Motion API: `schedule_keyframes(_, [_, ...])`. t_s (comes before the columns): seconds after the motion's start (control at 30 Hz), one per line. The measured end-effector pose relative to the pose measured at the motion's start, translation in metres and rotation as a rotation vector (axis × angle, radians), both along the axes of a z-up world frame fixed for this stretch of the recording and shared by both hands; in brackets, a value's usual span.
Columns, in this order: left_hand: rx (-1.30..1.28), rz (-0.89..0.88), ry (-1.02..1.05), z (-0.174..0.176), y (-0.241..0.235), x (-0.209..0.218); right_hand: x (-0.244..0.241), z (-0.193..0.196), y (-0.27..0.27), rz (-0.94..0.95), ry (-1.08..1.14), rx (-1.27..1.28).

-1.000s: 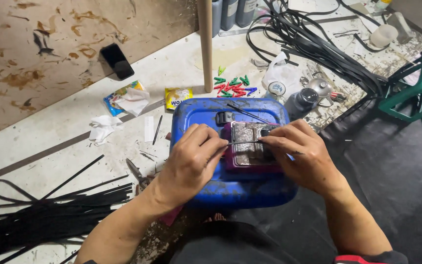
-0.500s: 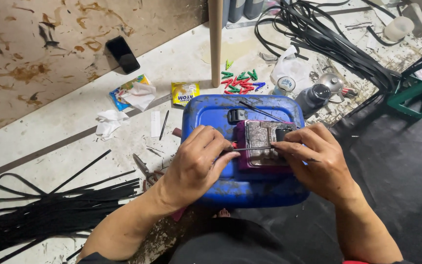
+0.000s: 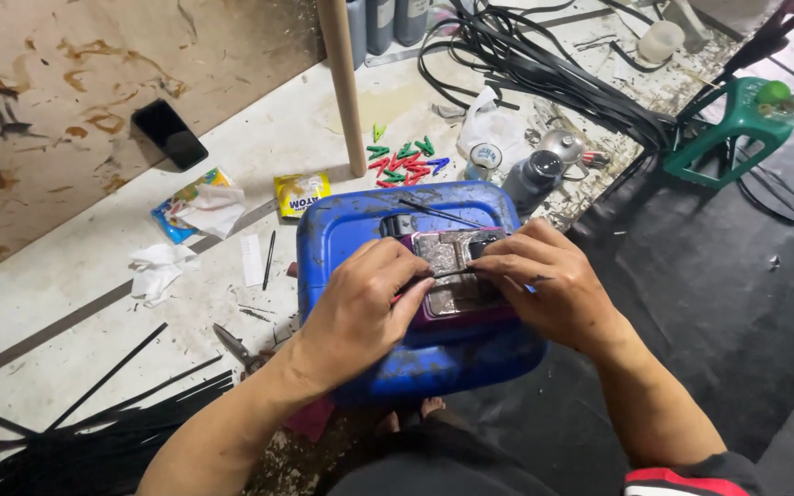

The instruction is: Applying edge dye to leather strips using a manual applicator and hanging them to dry.

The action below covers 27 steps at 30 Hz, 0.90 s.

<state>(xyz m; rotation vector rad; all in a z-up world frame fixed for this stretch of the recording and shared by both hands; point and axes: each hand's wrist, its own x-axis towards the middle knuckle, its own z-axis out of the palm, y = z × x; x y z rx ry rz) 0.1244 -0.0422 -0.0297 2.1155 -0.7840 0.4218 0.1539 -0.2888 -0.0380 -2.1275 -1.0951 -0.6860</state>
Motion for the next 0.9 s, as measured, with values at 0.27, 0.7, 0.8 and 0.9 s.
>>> schedule_keyframes(0.27, [0.052, 0.067, -0.024, 0.002, -0.006, -0.001, 0.008, 0.007, -0.004, 0.093, -0.002, 0.017])
schedule_keyframes(0.7, [0.128, 0.108, 0.019, -0.002, -0.018, 0.003, 0.027, -0.011, -0.019, 0.158, -0.063, 0.008])
schedule_keyframes(0.8, [0.122, 0.064, 0.005, -0.001, -0.029, 0.009, 0.025, -0.011, -0.030, 0.102, -0.093, -0.040])
schedule_keyframes(0.9, [0.126, 0.027, -0.017, -0.006, -0.041, 0.017, 0.022, -0.007, -0.040, 0.077, -0.088, -0.056])
